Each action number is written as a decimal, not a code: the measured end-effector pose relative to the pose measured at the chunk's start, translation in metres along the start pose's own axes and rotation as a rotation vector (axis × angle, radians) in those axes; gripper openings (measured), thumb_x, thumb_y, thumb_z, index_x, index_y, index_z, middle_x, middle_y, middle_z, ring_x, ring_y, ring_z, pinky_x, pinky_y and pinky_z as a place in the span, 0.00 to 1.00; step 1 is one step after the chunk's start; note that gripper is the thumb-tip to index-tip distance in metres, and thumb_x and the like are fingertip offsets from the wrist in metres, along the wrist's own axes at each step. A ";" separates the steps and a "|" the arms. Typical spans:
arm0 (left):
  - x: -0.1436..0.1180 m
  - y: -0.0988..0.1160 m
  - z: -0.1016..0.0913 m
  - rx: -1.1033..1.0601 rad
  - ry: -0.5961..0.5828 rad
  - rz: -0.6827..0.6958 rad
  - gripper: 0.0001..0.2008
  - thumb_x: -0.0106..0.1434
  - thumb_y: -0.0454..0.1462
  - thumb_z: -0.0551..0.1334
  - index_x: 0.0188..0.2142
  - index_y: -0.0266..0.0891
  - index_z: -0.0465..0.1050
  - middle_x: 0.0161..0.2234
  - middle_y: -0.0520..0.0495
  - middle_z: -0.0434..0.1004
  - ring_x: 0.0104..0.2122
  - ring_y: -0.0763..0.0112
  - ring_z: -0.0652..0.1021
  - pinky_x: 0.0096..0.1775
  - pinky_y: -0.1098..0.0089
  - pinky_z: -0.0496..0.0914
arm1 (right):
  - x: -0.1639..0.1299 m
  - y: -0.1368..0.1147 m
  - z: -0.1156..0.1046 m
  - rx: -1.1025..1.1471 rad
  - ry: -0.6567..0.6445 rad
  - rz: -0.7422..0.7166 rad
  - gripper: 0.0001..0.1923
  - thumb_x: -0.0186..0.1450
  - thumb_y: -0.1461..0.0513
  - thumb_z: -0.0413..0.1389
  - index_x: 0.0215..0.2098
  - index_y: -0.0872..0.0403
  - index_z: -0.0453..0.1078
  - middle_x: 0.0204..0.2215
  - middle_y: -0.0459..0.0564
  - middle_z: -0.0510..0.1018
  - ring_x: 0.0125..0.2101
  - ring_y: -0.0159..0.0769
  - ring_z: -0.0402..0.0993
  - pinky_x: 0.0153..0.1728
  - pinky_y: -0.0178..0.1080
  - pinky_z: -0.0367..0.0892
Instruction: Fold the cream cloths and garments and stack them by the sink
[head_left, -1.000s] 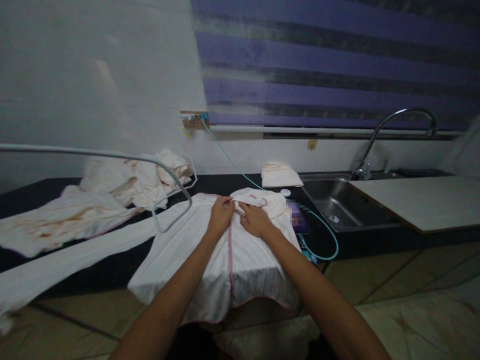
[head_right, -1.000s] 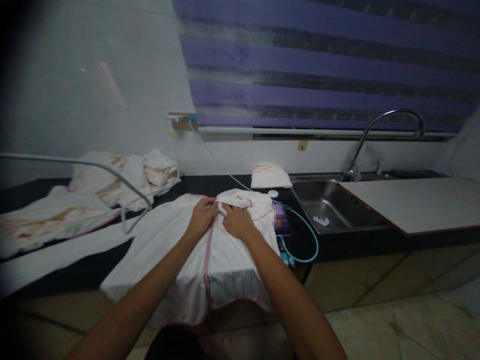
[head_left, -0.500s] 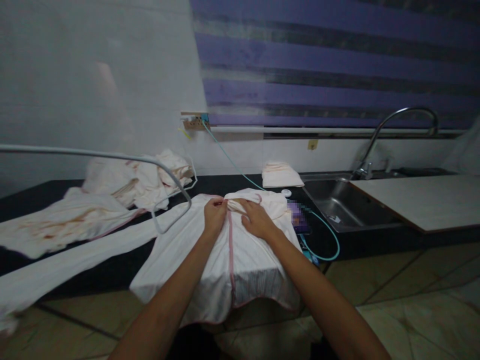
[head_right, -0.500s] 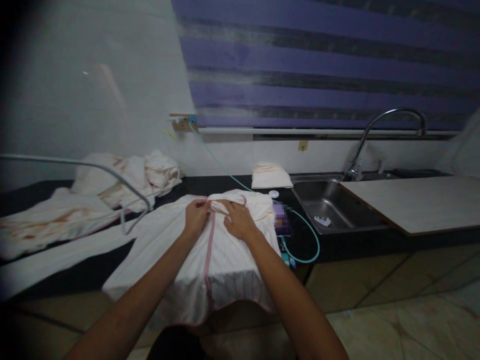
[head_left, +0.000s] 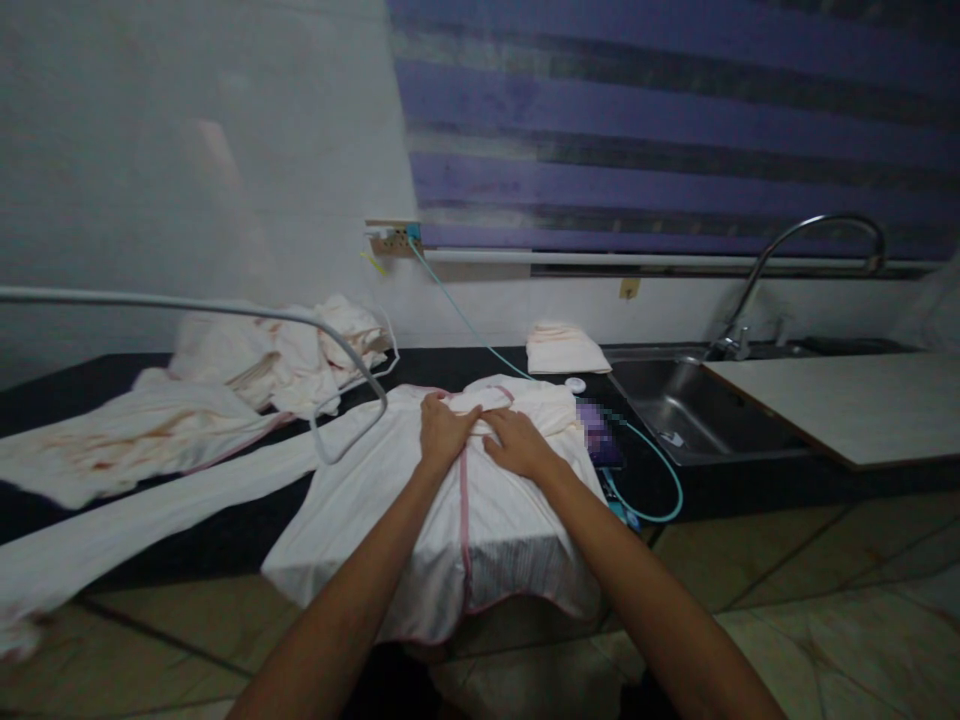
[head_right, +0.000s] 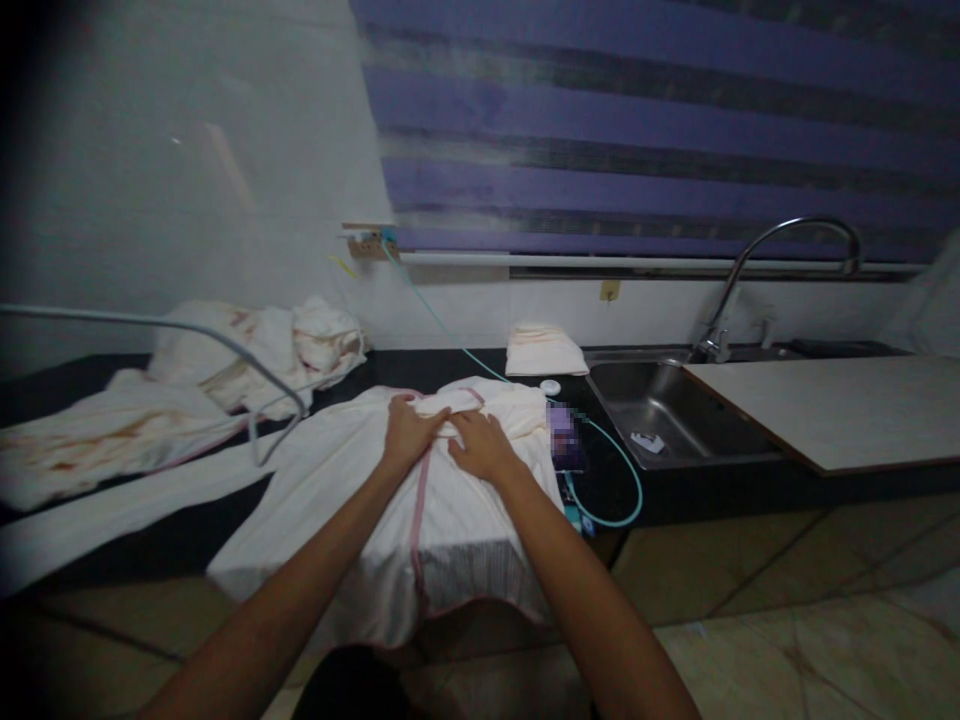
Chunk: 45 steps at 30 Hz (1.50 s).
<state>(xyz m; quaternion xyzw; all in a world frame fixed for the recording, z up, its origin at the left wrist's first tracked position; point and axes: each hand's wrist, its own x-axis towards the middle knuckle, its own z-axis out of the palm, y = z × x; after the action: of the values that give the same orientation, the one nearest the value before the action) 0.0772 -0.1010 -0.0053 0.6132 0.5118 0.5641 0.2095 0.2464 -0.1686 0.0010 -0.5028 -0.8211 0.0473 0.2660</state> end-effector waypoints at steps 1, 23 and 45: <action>-0.002 0.001 0.000 0.085 -0.005 0.018 0.27 0.49 0.44 0.75 0.41 0.41 0.62 0.45 0.41 0.67 0.56 0.45 0.70 0.61 0.47 0.63 | 0.000 0.000 0.000 0.003 -0.009 -0.002 0.27 0.70 0.60 0.54 0.67 0.50 0.62 0.64 0.58 0.71 0.65 0.46 0.64 0.65 0.55 0.58; 0.012 -0.002 -0.023 -1.096 0.038 -0.568 0.18 0.70 0.46 0.51 0.50 0.41 0.73 0.49 0.37 0.79 0.50 0.56 0.80 0.52 0.49 0.76 | -0.001 0.000 -0.001 -0.046 0.025 0.093 0.31 0.73 0.59 0.50 0.72 0.59 0.55 0.67 0.65 0.67 0.67 0.49 0.60 0.67 0.56 0.53; 0.014 -0.008 -0.022 -1.038 0.070 -0.282 0.29 0.66 0.61 0.54 0.37 0.38 0.74 0.37 0.40 0.82 0.47 0.57 0.82 0.52 0.59 0.76 | -0.003 -0.008 -0.006 -0.081 0.014 0.194 0.25 0.76 0.50 0.46 0.66 0.53 0.64 0.65 0.61 0.70 0.67 0.51 0.58 0.68 0.69 0.42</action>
<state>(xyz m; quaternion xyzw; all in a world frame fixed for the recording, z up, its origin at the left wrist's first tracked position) 0.0516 -0.0932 0.0006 0.3350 0.2498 0.7295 0.5415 0.2438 -0.1758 0.0077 -0.5906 -0.7679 0.0362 0.2452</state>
